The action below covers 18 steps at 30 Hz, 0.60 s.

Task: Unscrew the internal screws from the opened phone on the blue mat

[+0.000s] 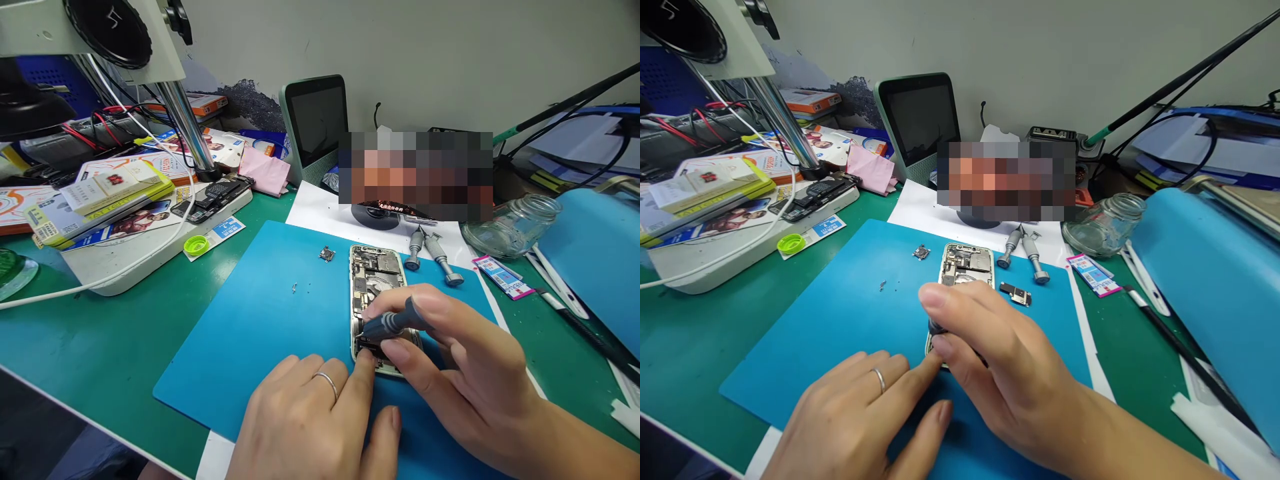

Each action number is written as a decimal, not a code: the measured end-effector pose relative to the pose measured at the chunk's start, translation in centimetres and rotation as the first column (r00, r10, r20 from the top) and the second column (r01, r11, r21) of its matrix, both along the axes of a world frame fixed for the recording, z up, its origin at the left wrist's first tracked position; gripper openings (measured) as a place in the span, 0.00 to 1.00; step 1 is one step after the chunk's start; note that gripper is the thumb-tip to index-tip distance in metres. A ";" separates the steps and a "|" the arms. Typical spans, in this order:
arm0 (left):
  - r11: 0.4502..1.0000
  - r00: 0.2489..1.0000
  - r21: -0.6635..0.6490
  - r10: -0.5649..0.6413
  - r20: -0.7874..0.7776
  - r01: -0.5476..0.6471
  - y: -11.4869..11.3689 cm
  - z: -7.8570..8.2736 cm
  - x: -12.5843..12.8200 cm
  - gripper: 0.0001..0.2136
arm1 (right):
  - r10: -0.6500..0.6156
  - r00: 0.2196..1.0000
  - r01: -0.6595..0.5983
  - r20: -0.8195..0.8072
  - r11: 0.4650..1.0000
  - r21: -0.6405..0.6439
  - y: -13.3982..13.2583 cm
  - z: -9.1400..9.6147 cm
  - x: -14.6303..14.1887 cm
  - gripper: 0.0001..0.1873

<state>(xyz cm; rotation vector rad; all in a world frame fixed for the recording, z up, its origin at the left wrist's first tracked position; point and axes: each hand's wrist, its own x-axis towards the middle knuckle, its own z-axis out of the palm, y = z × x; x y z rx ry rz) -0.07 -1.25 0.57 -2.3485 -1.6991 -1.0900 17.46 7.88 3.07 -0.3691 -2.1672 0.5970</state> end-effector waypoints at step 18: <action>0.998 0.998 -0.015 -0.058 -0.032 0.057 0.0 -0.1 -0.8 0.12 | -0.049 0.999 0.049 0.003 0.995 -0.084 -0.2 -0.1 0.2 0.39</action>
